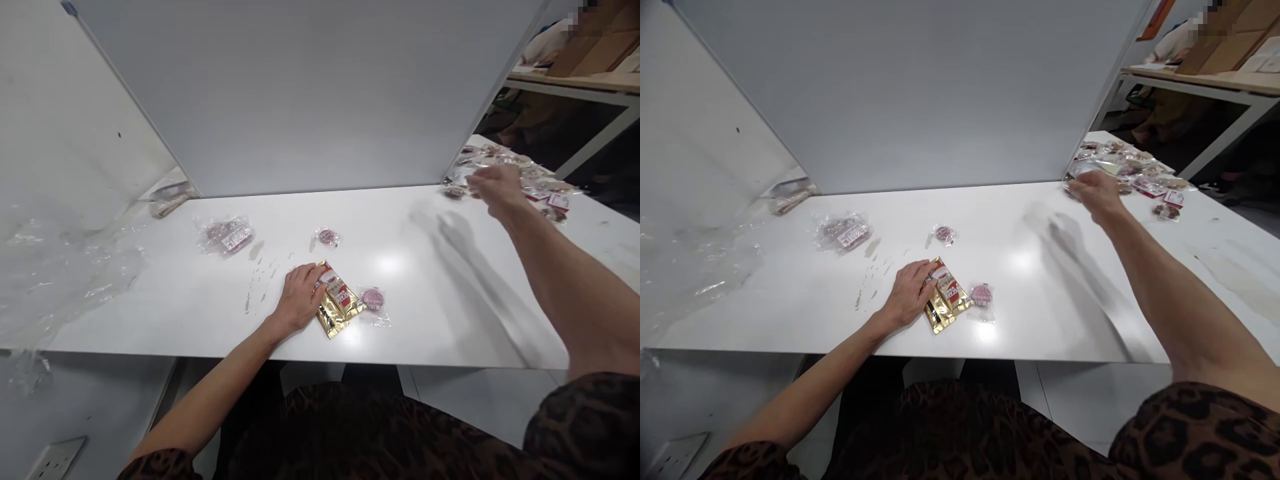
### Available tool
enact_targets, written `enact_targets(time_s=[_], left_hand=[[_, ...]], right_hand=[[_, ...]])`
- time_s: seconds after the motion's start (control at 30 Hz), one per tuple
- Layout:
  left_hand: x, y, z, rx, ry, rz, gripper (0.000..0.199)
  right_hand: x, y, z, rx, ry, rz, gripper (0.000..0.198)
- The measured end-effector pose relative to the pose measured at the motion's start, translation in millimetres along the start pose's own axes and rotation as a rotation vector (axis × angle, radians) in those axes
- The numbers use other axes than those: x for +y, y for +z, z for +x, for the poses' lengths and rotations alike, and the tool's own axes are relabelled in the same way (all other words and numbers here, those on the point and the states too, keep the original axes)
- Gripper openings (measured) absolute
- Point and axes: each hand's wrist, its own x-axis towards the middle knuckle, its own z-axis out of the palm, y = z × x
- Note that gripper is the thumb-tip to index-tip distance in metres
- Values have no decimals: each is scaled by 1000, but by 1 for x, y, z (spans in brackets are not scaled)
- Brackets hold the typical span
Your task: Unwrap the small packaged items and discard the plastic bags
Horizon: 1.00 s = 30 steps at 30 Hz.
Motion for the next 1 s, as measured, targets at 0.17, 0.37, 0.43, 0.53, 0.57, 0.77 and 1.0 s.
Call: enact_targets(time_s=[0.17,0.37,0.43,0.53,0.57,0.77,1.0], left_hand=[[8,-4,3,-54,18,21,47],[9,1,4,-52,28,33,44],[9,2,5,-53,24,27,43],[11,1,5,-59,19,4,43],[11,0,5,-59,12,-4,43],[13,0,5,-53,-25,1,46],[9,3,5,-39,-23,24,44]], right_hand=[[-26,25,-128,-387,-124,9,58],[-86,47,-215,-954,-562,-153,72],[-92,57,-222,-972,-579,-160,71],[-92,66,-226,-964,-373,-133,74],[-90,67,-226,-969,-275,-117,73],[-98,77,-196,-758,-22,91,54],[-149,165,-117,-521,-38,164,44]])
